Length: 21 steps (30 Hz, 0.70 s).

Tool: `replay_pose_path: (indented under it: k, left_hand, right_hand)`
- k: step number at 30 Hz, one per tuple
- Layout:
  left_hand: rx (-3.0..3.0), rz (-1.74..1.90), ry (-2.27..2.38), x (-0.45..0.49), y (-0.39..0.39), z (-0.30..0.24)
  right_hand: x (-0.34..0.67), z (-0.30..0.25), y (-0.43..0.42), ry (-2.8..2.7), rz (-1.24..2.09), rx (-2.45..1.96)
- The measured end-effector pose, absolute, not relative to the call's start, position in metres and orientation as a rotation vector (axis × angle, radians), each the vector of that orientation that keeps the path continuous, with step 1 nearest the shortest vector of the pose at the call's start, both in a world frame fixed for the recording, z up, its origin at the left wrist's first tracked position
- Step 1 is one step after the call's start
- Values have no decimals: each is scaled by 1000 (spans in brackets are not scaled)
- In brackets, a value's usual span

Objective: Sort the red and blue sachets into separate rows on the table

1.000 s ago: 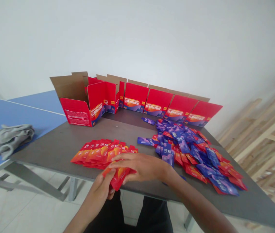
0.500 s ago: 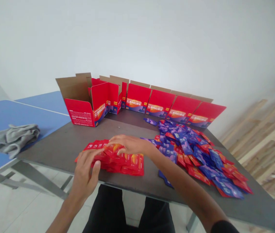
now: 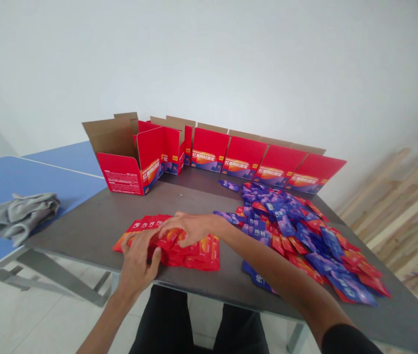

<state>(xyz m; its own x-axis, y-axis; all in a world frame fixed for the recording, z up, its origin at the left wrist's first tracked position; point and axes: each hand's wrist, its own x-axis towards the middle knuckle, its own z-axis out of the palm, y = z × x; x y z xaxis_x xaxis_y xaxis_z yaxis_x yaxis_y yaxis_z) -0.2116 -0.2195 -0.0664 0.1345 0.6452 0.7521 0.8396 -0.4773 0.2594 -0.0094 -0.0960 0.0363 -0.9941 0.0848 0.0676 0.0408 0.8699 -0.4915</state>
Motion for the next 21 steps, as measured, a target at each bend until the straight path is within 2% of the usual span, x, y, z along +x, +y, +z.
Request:
replay_pose_path:
  k: [10, 16, 21]
  left_hand:
    - [-2264, -1258, -1361, -211, -221, -62]
    - [-2226, -1195, -1305, -210, -221, -61]
    - [-2210, -1173, -1315, -209, -221, -60]
  right_hand:
    - [-3, 25, -104, -2791, 734, -270]
    - [-1, 17, -108, -2728, 709, -203]
    - [13, -8, -111, -2394, 570, -697]
